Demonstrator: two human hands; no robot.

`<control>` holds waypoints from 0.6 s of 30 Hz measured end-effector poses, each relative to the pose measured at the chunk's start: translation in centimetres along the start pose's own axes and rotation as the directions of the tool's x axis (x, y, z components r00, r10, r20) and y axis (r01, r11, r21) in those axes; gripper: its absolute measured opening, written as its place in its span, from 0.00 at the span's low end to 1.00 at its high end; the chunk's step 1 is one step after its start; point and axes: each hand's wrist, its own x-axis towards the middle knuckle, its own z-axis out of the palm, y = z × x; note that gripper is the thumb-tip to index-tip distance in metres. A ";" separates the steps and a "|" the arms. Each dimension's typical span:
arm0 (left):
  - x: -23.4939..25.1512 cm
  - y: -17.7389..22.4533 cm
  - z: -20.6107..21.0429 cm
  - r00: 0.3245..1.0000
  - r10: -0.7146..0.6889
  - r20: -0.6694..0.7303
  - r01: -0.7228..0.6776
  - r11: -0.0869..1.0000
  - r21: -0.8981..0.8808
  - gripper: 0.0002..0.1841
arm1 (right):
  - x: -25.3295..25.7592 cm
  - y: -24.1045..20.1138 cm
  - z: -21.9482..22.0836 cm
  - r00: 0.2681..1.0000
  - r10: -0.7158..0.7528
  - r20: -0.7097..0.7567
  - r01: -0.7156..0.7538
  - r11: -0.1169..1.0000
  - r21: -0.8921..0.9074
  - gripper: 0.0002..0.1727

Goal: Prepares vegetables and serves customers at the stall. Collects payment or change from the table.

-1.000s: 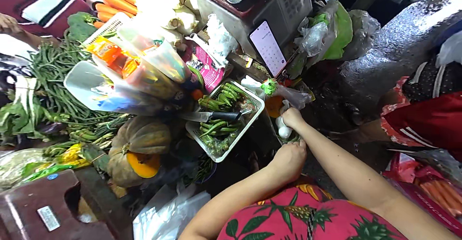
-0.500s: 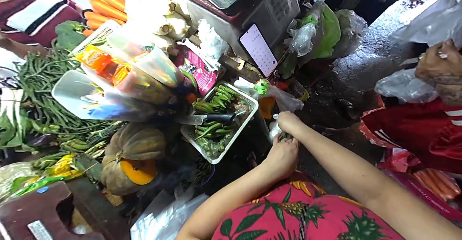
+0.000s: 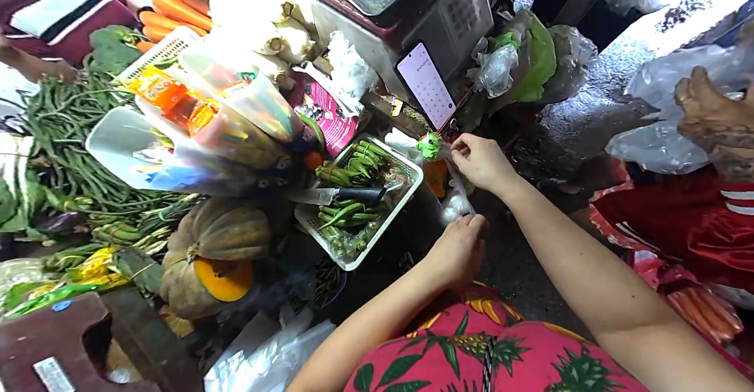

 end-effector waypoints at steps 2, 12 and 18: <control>0.4 -0.2 -1.6 0.998 0.034 -0.052 -0.037 0.998 -0.050 0.15 | -0.3 -0.6 -1.8 0.992 -0.071 0.106 0.065 0.996 0.062 0.19; 5.7 -3.9 -11.3 0.935 -0.051 -0.351 -0.087 0.926 -0.367 0.09 | 0.7 3.8 0.0 0.964 -0.252 0.084 0.137 0.742 0.656 0.16; 8.3 -5.9 -13.0 0.766 -0.337 -0.547 0.099 0.904 -0.417 0.10 | 4.4 -0.2 0.7 0.992 -0.117 -0.038 0.123 0.947 0.298 0.16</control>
